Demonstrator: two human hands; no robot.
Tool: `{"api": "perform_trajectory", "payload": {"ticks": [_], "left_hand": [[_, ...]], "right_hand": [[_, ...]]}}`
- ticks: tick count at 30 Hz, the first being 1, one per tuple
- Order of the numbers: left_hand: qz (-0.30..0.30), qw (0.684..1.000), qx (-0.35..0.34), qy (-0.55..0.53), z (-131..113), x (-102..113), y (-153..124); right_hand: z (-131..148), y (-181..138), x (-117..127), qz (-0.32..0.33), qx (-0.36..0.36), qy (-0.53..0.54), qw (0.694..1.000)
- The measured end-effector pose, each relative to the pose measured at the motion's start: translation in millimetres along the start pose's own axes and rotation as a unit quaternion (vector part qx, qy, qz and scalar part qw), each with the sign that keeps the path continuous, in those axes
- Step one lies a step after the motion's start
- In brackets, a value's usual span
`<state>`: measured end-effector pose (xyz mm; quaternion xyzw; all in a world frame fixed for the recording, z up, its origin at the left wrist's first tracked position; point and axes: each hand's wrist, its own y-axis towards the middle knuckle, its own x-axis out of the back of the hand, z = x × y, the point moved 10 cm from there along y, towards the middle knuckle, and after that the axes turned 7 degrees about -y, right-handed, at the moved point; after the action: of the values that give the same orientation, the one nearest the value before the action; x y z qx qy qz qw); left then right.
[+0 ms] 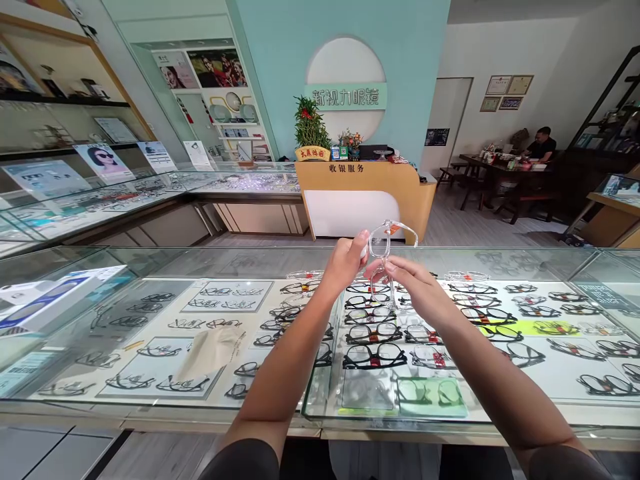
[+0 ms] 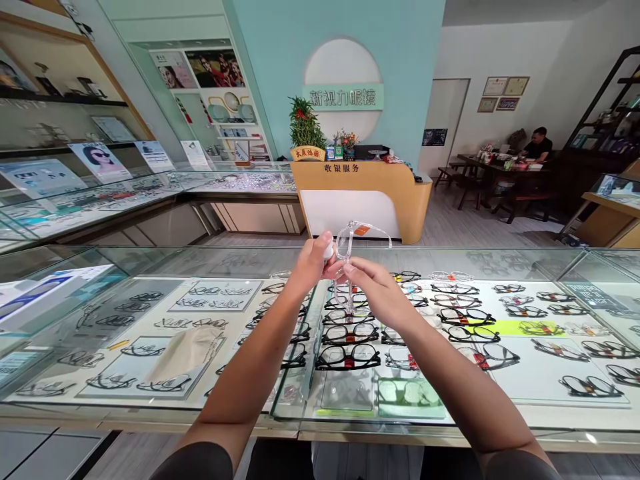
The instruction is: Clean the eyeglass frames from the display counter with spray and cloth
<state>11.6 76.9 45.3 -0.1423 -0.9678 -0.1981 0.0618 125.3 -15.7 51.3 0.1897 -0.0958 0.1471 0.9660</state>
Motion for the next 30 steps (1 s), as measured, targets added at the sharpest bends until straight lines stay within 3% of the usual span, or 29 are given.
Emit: {"api": "perform_trajectory", "payload": {"ticks": [5, 9, 15, 19, 23, 26, 30], "left_hand": [[0.012, 1.000, -0.001, 0.002, -4, 0, -4], [0.028, 1.000, 0.003, 0.010, -11, -4, -9], [0.082, 0.992, -0.010, 0.093, -16, -19, -15], [0.085, 0.985, 0.005, 0.153, -10, -21, -15], [0.082, 0.991, -0.022, 0.101, -25, -18, -19], [0.032, 0.998, -0.050, 0.024, -41, 9, -25], [-0.123, 0.990, -0.068, -0.005, -32, 93, -31]], "right_hand": [[0, 2, 4, -0.011, 0.014, 0.013, 1.000], [-9, 9, 14, -0.048, 0.035, 0.082, 0.995], [-30, 17, 32, -0.136, 0.024, 0.185, 0.973], [-34, 17, 34, -0.148, 0.010, 0.189, 0.971], [-31, 14, 35, -0.152, 0.010, 0.205, 0.967], [-25, 11, 34, -0.147, 0.006, 0.211, 0.966], [-18, 5, 34, -0.141, 0.000, 0.221, 0.965]]}}
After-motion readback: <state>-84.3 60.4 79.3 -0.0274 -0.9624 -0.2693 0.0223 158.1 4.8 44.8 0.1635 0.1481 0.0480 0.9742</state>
